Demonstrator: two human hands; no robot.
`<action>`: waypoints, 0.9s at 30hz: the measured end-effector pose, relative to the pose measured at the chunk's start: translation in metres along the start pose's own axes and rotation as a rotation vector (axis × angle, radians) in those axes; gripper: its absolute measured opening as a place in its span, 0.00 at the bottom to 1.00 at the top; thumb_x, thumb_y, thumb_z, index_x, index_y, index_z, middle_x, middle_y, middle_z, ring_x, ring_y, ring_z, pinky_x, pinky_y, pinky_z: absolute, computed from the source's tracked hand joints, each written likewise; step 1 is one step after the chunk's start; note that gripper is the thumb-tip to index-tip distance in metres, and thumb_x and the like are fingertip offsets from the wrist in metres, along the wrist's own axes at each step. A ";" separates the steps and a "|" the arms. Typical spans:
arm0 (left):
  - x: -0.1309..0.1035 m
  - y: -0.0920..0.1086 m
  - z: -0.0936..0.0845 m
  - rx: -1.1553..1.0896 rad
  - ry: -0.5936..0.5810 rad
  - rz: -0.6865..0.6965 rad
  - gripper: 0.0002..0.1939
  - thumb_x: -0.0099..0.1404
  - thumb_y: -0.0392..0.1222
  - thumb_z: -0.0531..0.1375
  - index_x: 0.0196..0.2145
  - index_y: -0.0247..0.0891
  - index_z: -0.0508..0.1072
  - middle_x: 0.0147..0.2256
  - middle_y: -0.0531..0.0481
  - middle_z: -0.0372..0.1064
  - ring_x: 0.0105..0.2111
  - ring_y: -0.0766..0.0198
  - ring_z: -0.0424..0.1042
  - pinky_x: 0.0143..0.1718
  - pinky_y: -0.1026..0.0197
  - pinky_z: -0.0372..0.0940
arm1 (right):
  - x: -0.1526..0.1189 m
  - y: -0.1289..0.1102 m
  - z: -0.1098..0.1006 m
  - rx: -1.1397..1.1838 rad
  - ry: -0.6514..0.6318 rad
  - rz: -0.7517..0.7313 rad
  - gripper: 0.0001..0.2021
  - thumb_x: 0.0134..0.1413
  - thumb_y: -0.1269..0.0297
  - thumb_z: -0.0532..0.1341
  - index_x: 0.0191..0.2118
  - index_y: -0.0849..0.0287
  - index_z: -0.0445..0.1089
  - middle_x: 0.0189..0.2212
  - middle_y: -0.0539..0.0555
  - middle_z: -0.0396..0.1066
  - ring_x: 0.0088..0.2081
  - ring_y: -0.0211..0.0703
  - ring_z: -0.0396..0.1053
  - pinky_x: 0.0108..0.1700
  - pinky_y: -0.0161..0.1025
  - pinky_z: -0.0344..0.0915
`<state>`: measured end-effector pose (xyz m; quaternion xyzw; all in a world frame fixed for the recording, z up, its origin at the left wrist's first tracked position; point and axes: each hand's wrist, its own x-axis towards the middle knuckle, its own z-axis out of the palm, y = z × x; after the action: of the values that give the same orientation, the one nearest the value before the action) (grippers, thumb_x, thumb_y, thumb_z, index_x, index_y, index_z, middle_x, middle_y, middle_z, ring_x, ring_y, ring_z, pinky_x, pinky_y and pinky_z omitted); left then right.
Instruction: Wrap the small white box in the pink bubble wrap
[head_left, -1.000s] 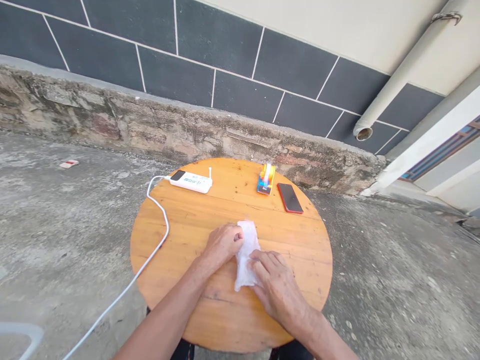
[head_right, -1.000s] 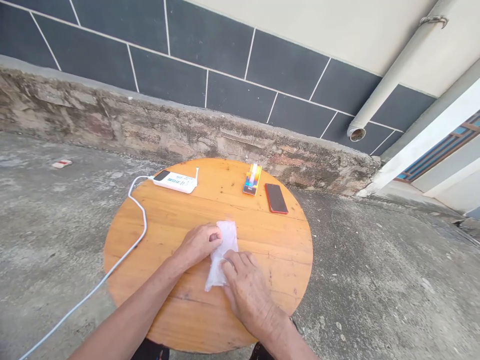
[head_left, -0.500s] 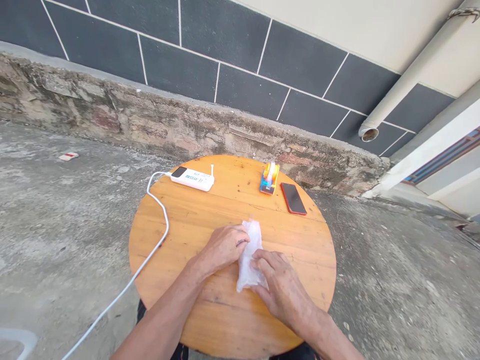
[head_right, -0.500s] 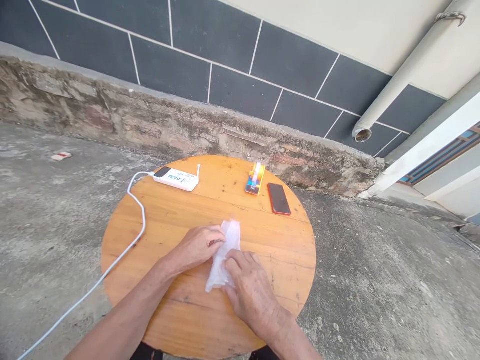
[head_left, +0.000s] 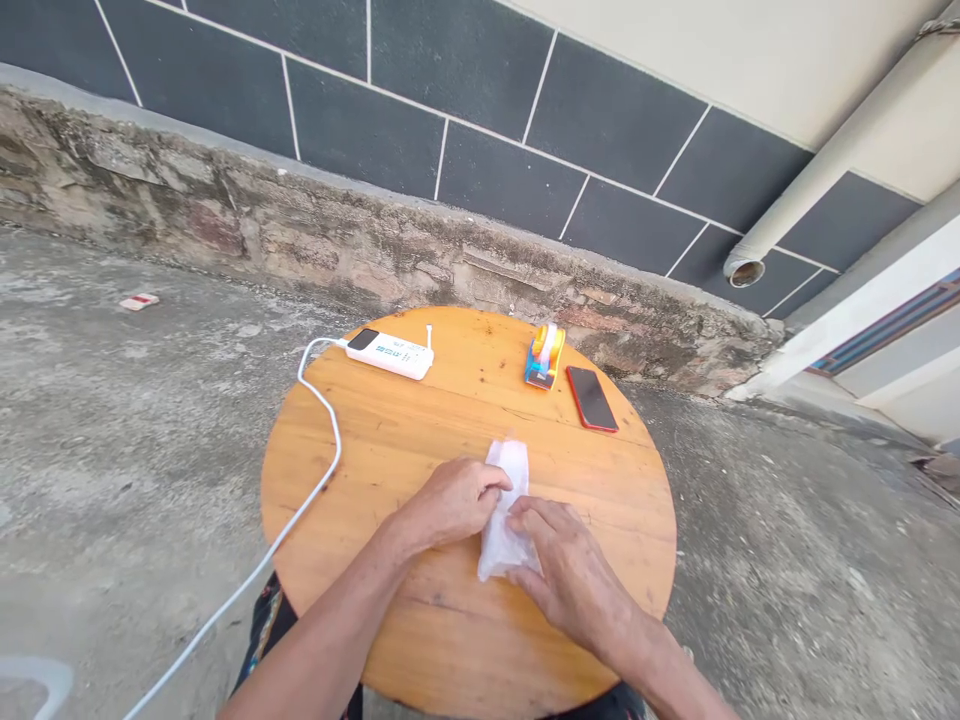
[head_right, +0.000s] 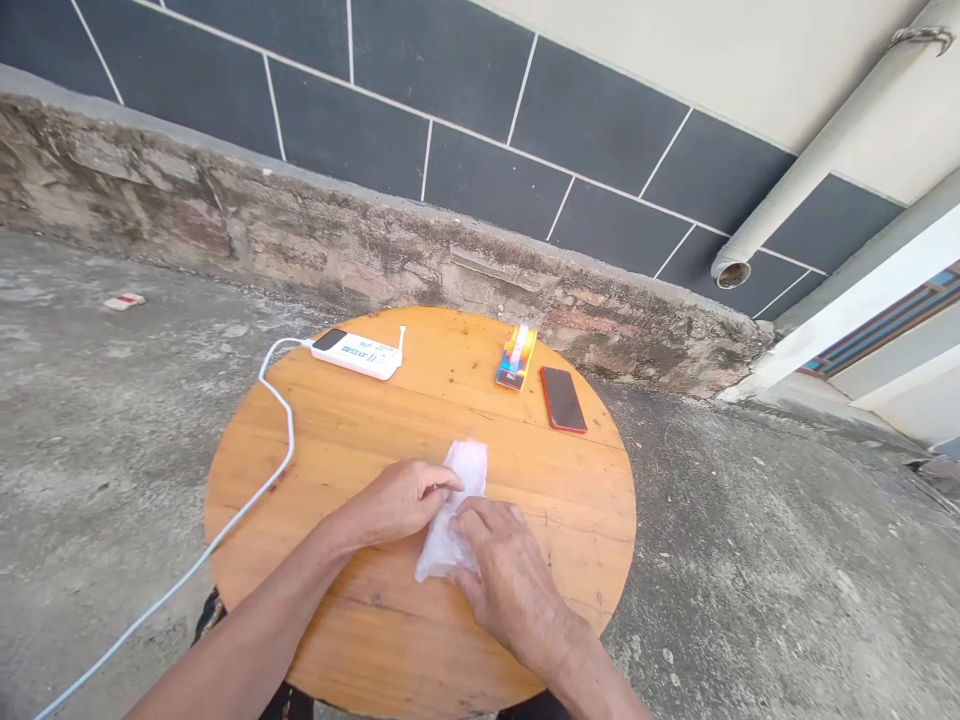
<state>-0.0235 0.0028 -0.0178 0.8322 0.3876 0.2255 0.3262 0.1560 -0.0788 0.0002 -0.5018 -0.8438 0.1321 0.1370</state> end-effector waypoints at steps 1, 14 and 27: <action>0.000 -0.001 -0.001 -0.006 -0.008 -0.009 0.17 0.59 0.33 0.50 0.37 0.43 0.77 0.33 0.52 0.76 0.30 0.63 0.71 0.28 0.65 0.56 | 0.001 0.000 -0.001 0.010 -0.007 0.005 0.20 0.47 0.77 0.63 0.46 0.57 0.62 0.49 0.54 0.65 0.48 0.49 0.62 0.49 0.45 0.58; 0.001 -0.013 0.002 -0.156 -0.019 -0.050 0.19 0.56 0.32 0.48 0.35 0.41 0.77 0.37 0.51 0.76 0.36 0.61 0.72 0.34 0.64 0.61 | 0.024 0.011 -0.020 0.199 -0.190 0.232 0.20 0.40 0.74 0.64 0.43 0.54 0.65 0.40 0.49 0.69 0.41 0.45 0.64 0.43 0.38 0.59; 0.002 -0.012 -0.001 -0.355 -0.030 -0.100 0.17 0.56 0.34 0.48 0.35 0.37 0.76 0.34 0.51 0.75 0.32 0.62 0.71 0.31 0.65 0.61 | 0.062 0.039 -0.039 0.459 -0.438 0.141 0.19 0.45 0.64 0.66 0.46 0.56 0.70 0.41 0.51 0.70 0.42 0.46 0.67 0.44 0.39 0.61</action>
<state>-0.0291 0.0104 -0.0251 0.7443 0.3778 0.2614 0.4846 0.1734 -0.0027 0.0285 -0.4746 -0.7647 0.4327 0.0522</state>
